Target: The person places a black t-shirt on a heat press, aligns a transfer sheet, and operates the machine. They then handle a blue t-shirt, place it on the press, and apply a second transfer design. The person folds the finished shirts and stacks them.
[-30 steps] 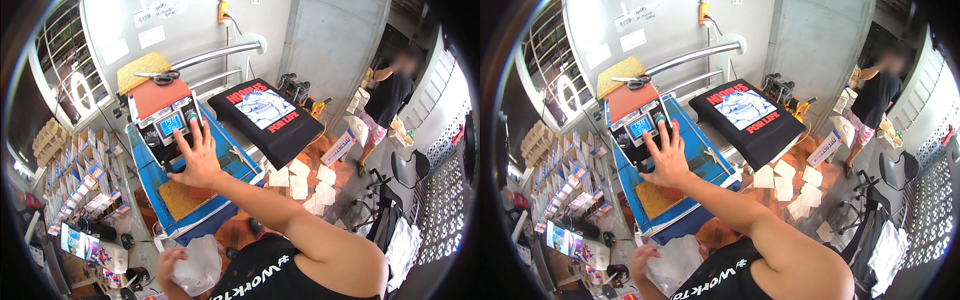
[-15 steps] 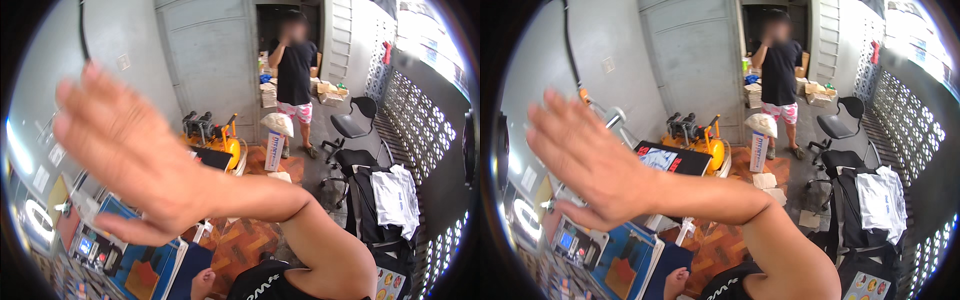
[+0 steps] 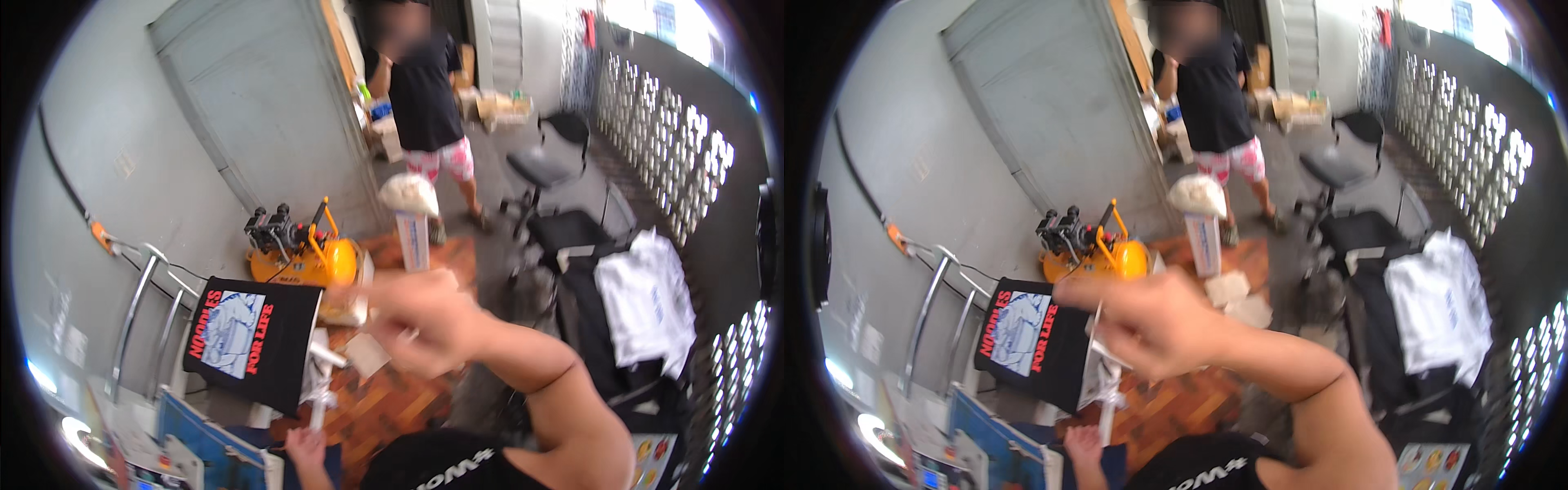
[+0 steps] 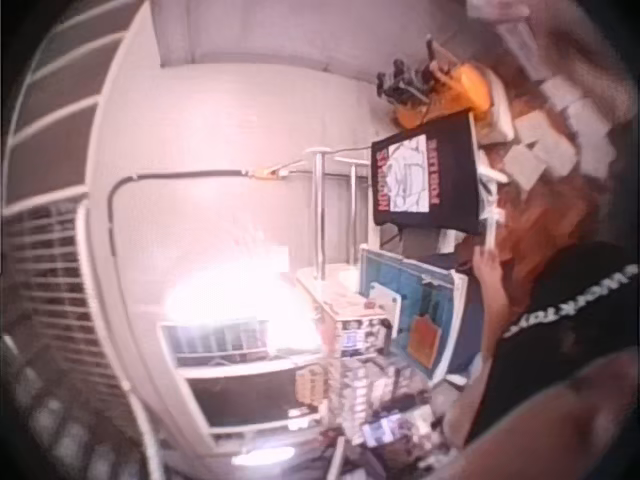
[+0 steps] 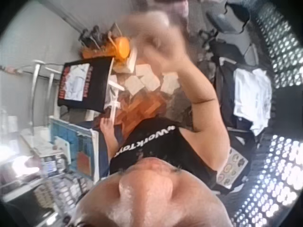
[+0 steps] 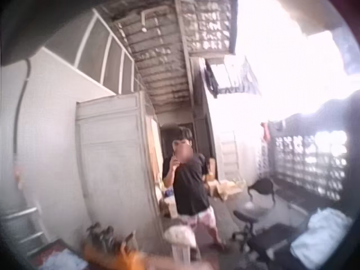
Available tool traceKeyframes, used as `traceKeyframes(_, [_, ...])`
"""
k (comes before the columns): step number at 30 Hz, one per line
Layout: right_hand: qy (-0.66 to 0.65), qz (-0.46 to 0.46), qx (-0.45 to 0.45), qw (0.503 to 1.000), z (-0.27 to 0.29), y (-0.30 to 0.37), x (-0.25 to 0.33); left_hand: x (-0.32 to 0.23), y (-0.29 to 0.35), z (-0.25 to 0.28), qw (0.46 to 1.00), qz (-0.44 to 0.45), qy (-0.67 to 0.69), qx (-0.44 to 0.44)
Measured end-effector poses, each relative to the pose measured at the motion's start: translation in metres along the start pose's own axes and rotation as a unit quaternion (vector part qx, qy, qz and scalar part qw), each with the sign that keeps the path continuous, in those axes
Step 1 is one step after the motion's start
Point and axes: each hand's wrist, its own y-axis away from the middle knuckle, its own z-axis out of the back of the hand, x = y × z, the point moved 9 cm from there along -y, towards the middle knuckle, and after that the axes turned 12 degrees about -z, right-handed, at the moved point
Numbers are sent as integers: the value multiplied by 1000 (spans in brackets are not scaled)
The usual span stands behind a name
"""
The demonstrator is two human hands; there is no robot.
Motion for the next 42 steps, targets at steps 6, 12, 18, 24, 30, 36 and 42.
traceKeyframes(6, [-22,-341,350,872,-250,155,-174,5,-70,-15,982,54,180,-15])
traceKeyframes(12, [-310,-436,408,740,-380,203,-198,-53,-42,-37,996,-9,82,-37])
traceKeyframes(18, [-651,-570,356,353,-491,68,-214,-186,-30,-170,944,-264,93,176])
traceKeyframes(24, [-799,-465,-178,338,-360,-101,-383,-290,55,-266,150,-876,-436,142])
traceKeyframes(30, [-779,-272,-216,523,-102,-37,-409,-355,18,-408,546,-755,-119,344])
traceKeyframes(36, [-585,-330,-365,644,61,129,-316,-285,28,-602,738,-507,63,441])
traceKeyframes(42, [-361,-335,-363,791,187,230,-174,-46,130,-837,713,-240,-80,653])
